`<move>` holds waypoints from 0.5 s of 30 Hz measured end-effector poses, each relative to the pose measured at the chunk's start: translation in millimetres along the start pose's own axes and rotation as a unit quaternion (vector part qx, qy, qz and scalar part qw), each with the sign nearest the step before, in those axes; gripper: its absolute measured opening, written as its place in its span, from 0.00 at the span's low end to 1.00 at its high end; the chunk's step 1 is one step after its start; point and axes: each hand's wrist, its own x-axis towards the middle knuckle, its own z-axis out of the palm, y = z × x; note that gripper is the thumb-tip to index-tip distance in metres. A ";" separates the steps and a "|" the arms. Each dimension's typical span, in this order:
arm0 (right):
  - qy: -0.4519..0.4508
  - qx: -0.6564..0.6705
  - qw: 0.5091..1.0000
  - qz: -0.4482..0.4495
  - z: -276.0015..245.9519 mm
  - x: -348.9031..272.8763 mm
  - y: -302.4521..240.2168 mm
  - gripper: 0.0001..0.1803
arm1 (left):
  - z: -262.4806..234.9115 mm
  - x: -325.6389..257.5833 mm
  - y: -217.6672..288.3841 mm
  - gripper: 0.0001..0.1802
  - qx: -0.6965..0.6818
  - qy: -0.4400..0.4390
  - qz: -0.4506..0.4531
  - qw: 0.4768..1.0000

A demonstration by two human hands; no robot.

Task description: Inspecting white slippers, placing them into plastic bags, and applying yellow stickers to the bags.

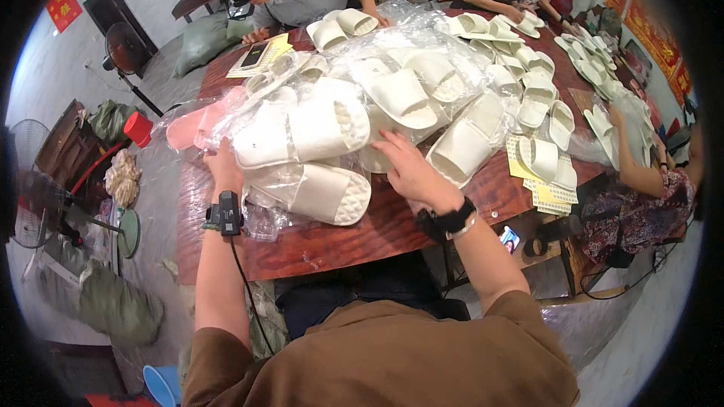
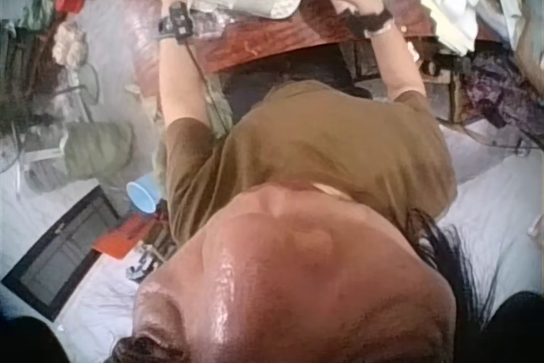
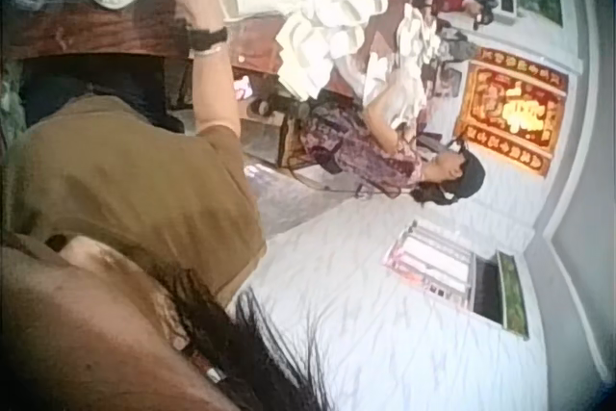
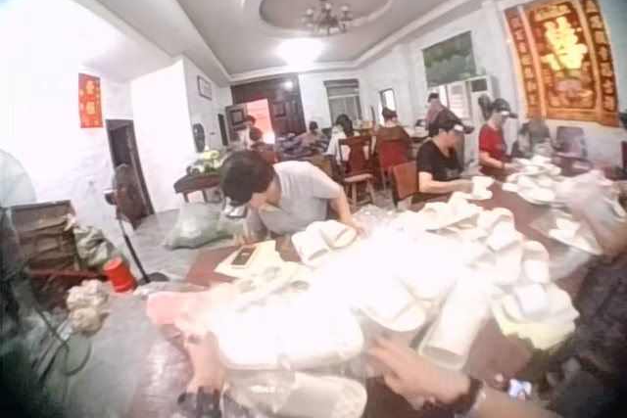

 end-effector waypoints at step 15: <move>-0.027 0.305 0.933 0.191 68.9 -46.3 -60.4 0.37 | 6.9 -24.2 -4.1 0.33 0.065 -0.046 0.030 0.996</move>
